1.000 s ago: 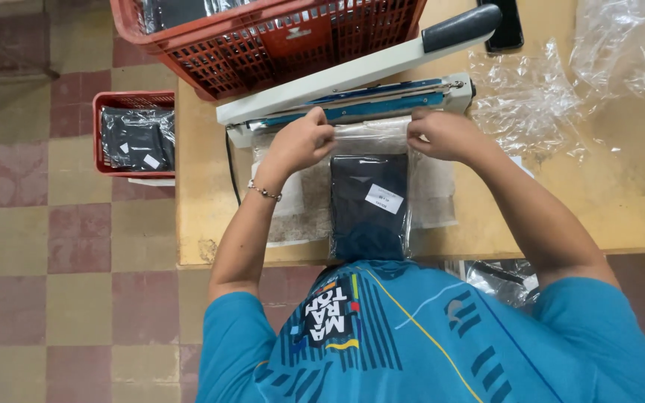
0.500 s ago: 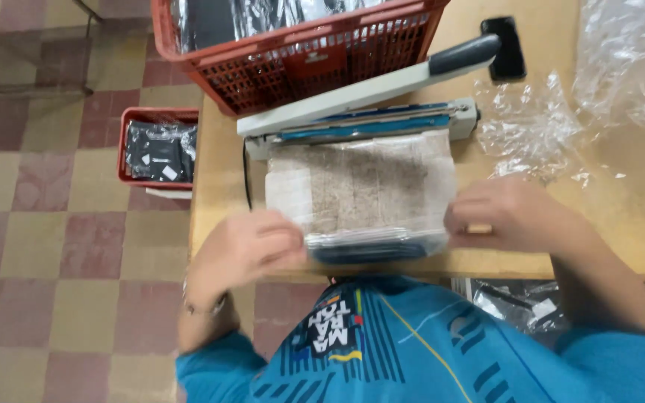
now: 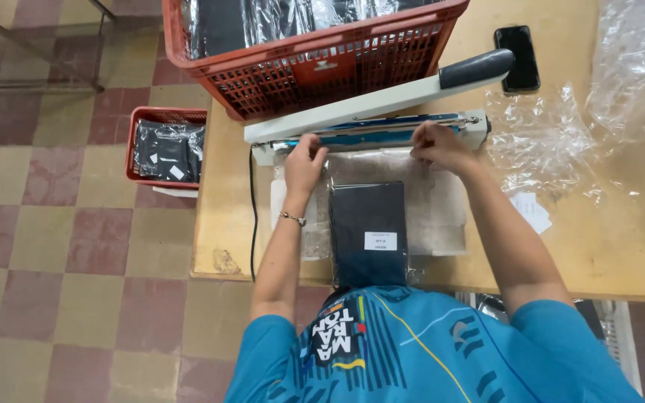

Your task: Sealing black rectangular items inside plastic bags using a manual heat sealer

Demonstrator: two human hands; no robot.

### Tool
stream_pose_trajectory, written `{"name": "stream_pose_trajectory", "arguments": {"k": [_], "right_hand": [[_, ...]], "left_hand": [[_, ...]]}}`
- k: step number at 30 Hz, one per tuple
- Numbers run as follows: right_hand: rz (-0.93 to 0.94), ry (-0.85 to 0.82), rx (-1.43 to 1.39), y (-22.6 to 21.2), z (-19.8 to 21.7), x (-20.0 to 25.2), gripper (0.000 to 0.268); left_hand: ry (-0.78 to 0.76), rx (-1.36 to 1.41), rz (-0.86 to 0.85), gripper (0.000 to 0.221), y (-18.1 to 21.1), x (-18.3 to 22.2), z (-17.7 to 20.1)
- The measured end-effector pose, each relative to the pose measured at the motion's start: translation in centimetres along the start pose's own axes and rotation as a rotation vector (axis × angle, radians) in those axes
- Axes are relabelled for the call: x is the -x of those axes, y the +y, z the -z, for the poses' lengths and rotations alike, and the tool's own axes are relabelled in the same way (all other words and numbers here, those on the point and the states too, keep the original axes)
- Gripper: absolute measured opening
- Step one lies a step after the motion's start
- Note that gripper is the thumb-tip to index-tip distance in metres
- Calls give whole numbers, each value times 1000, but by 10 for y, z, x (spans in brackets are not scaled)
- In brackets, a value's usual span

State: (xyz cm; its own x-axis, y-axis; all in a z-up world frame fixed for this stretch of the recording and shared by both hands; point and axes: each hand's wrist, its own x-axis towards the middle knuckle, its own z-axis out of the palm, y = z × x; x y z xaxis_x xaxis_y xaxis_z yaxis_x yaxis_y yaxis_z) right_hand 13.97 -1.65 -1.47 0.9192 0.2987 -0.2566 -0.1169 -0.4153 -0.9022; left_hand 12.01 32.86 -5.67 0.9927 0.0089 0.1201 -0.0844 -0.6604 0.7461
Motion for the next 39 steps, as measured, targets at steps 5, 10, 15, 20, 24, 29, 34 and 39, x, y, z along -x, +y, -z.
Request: {"name": "stream_pose_trajectory", "arguments": {"k": [5,10,15,20,24,29,34,39], "right_hand": [[-217,145,-27,6,-8,8,32],[-256,127,-148,7,-23,16,17],[-286,298,-70,34,-31,-4,11],[-246,583,306,75,-36,-45,13],[-167,648,235,38,-39,-35,19],[201,746,428,59,-48,-55,10],[411,794,566,68,-47,-64,11],[433,831,687,94,-42,-76,11]], "left_hand": [[84,-143,278,43,30,49,17],[-42,-148,308,22,2,69,-21],[151,-154,327,15,10,48,-27],[377,-291,334,12,-5,17,-58],[416,-180,368,20,10,7,-57],[406,-217,293,12,15,-1,-57],[365,-288,318,7,23,-7,-57],[390,-374,317,10,10,-13,-66]]}}
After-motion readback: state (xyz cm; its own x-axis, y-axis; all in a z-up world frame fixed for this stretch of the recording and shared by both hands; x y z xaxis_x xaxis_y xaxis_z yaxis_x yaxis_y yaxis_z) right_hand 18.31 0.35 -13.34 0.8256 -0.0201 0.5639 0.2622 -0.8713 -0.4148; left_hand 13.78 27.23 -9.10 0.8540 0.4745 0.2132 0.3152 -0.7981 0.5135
